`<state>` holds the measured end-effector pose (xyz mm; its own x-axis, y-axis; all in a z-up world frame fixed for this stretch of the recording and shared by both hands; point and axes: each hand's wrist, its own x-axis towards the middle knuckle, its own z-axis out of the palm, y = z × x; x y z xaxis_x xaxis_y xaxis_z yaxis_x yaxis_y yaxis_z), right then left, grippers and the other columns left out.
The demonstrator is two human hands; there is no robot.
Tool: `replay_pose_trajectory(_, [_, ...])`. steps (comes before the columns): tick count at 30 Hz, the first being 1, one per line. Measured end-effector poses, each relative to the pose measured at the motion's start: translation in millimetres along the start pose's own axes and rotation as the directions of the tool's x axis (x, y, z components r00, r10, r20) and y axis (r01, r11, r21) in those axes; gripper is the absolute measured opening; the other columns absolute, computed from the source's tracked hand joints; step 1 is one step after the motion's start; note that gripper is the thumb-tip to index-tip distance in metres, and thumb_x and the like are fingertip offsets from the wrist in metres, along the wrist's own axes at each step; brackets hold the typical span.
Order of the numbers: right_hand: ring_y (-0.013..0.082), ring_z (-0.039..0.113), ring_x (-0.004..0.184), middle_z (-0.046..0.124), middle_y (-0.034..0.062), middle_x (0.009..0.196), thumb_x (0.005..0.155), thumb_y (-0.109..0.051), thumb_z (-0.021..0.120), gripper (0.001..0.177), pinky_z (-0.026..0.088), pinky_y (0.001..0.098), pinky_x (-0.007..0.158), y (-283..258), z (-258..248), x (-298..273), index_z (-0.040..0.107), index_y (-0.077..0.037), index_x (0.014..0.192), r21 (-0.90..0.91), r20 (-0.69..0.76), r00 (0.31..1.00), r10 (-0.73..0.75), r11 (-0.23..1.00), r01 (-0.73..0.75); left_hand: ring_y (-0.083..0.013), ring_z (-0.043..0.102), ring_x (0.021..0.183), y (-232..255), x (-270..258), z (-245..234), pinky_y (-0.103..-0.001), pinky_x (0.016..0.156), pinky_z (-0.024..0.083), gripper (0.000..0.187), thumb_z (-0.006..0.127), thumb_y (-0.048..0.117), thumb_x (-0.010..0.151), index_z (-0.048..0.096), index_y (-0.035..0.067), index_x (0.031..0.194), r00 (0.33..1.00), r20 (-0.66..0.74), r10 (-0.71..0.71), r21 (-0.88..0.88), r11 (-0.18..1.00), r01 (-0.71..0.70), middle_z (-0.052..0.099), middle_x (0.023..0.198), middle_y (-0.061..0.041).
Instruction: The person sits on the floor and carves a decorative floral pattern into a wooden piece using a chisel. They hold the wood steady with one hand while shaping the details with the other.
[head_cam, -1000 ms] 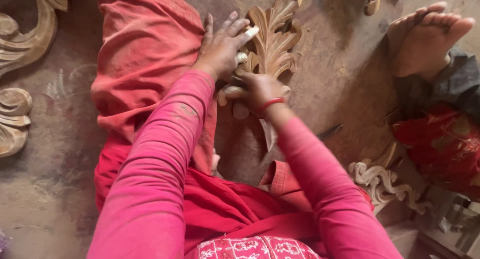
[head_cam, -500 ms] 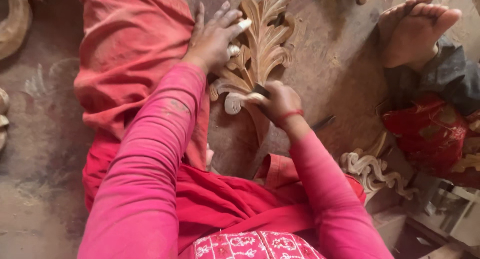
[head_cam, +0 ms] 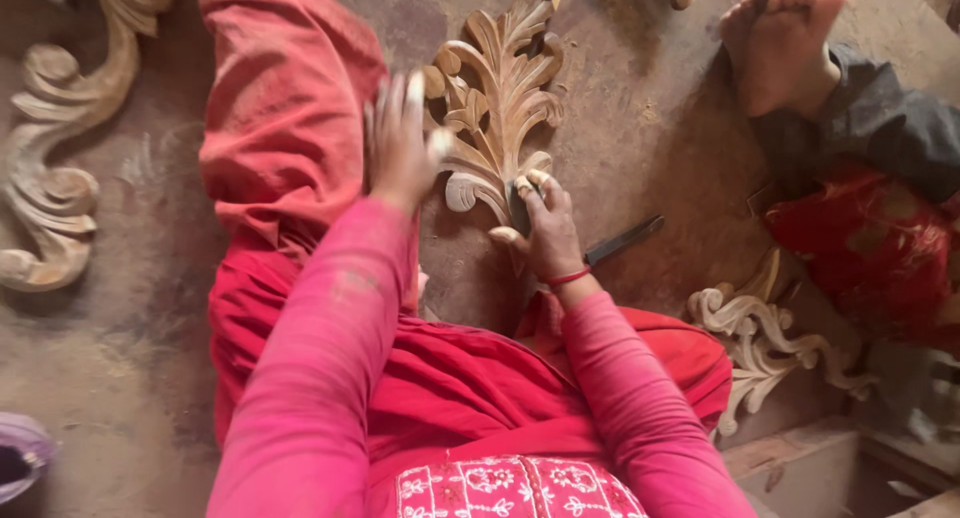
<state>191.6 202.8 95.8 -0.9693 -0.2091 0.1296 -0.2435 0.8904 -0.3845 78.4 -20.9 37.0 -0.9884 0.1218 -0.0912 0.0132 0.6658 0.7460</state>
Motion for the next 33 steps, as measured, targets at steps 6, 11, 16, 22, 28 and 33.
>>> replay_pose_trajectory(6, [0.0375, 0.053, 0.133, 0.055, 0.0177, 0.149, 0.089, -0.019, 0.078, 0.052, 0.045, 0.0437, 0.114, 6, -11, -4, 0.062, -0.002, 0.135, 0.068, 0.071, 0.989, -0.129, 0.99, 0.124, -0.0291, -0.001, 0.16, 10, -34, -11, -0.049, 0.128, 0.005, 0.142, 0.091, 0.052, 0.063, 0.0, 0.005, 0.161, 0.962, 0.207, -0.179, 0.183, 0.973, 0.142, 0.003, 0.172, -0.015])
replay_pose_trajectory(11, [0.0314, 0.052, 0.138, 0.058, 0.0129, 0.147, 0.092, -0.02, 0.072, 0.047, 0.043, 0.0415, 0.116, 6, 15, 18, 0.063, -0.006, 0.135, -0.204, 0.064, 0.943, -0.327, 0.92, 0.333, -0.0311, -0.005, 0.16, 10, -27, -15, -0.055, 0.126, 0.003, 0.144, 0.091, 0.054, 0.063, -0.001, 0.005, 0.163, 0.963, 0.234, -0.135, 0.168, 0.981, 0.097, 0.001, 0.174, -0.014])
replay_pose_trajectory(16, [0.024, 0.053, 0.141, 0.061, 0.0064, 0.149, 0.101, -0.021, 0.066, 0.042, 0.043, 0.0382, 0.116, -2, 34, 58, 0.062, -0.008, 0.141, -0.224, 0.053, 0.928, -0.37, 0.901, 0.372, -0.0316, -0.007, 0.159, 3, -24, -11, -0.058, 0.125, 0.0, 0.143, 0.09, 0.055, 0.065, -0.002, 0.003, 0.162, 0.95, 0.287, -0.125, 0.166, 0.983, 0.079, -0.001, 0.172, -0.015])
replay_pose_trajectory(22, [0.0231, 0.053, 0.136, 0.063, 0.0044, 0.145, 0.103, -0.027, 0.057, 0.032, 0.038, 0.0394, 0.111, 11, 10, 56, 0.065, -0.016, 0.133, -0.149, 0.152, 0.921, -0.359, 0.913, 0.381, -0.029, -0.007, 0.16, 17, -21, -18, -0.058, 0.127, 0.0, 0.138, 0.088, 0.053, 0.07, -0.001, 0.005, 0.163, 0.947, 0.272, -0.171, 0.193, 0.974, 0.121, -0.002, 0.173, -0.013])
replay_pose_trajectory(28, [0.0225, 0.047, 0.146, 0.062, 0.0017, 0.147, 0.101, -0.023, 0.056, 0.042, 0.032, 0.0413, 0.119, 1, 23, 56, 0.064, -0.019, 0.142, -0.222, 0.122, 0.945, -0.304, 0.92, 0.324, -0.0301, -0.012, 0.159, 17, -15, -17, -0.06, 0.125, -0.003, 0.138, 0.089, 0.053, 0.068, 0.0, 0.006, 0.162, 0.903, 0.372, -0.213, 0.285, 0.952, 0.107, -0.005, 0.173, -0.012])
replay_pose_trajectory(33, [0.0238, 0.043, 0.149, 0.067, -0.0002, 0.142, 0.099, -0.024, 0.058, 0.038, 0.023, 0.0461, 0.123, -6, 23, 73, 0.063, -0.022, 0.137, -0.2, 0.133, 0.934, -0.331, 0.914, 0.353, -0.0295, -0.01, 0.159, 26, -15, -26, -0.06, 0.126, -0.002, 0.138, 0.09, 0.049, 0.067, 0.001, 0.007, 0.163, 0.93, 0.314, -0.188, 0.242, 0.964, 0.113, -0.003, 0.173, -0.013])
